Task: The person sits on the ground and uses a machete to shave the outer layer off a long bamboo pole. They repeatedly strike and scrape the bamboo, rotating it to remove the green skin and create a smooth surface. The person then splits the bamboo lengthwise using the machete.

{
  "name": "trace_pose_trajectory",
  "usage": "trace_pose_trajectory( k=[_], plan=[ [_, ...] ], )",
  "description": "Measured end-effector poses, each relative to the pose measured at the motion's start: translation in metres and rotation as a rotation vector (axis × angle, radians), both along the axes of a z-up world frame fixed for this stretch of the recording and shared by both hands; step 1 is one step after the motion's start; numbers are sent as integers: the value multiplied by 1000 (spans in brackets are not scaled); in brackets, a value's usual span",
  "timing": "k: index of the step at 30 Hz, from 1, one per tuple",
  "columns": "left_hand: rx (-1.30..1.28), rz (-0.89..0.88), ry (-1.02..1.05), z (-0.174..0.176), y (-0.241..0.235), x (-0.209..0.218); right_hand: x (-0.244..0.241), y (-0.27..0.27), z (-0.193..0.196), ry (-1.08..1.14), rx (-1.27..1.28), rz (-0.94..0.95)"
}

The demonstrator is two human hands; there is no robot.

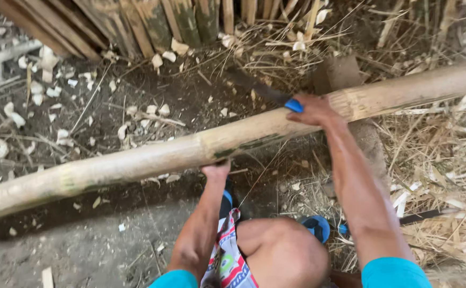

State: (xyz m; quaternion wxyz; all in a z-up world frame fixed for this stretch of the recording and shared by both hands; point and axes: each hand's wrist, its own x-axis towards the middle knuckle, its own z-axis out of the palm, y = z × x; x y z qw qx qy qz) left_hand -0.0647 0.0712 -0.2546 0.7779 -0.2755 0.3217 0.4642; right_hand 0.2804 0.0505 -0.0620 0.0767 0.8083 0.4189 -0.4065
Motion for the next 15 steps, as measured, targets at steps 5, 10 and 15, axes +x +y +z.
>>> trace_pose_trajectory(
  k=[5, 10, 15],
  plan=[
    [-182, 48, 4, 3, 18, -6, -14, -12, 3, -70, 95, 205],
    [-130, -27, 16, 19, 29, -68, -67, -12, 32, -91, 150, 182],
    [-112, 171, 310, 41, 90, -173, -147, 4, 34, 73, 450, 237]
  ],
)
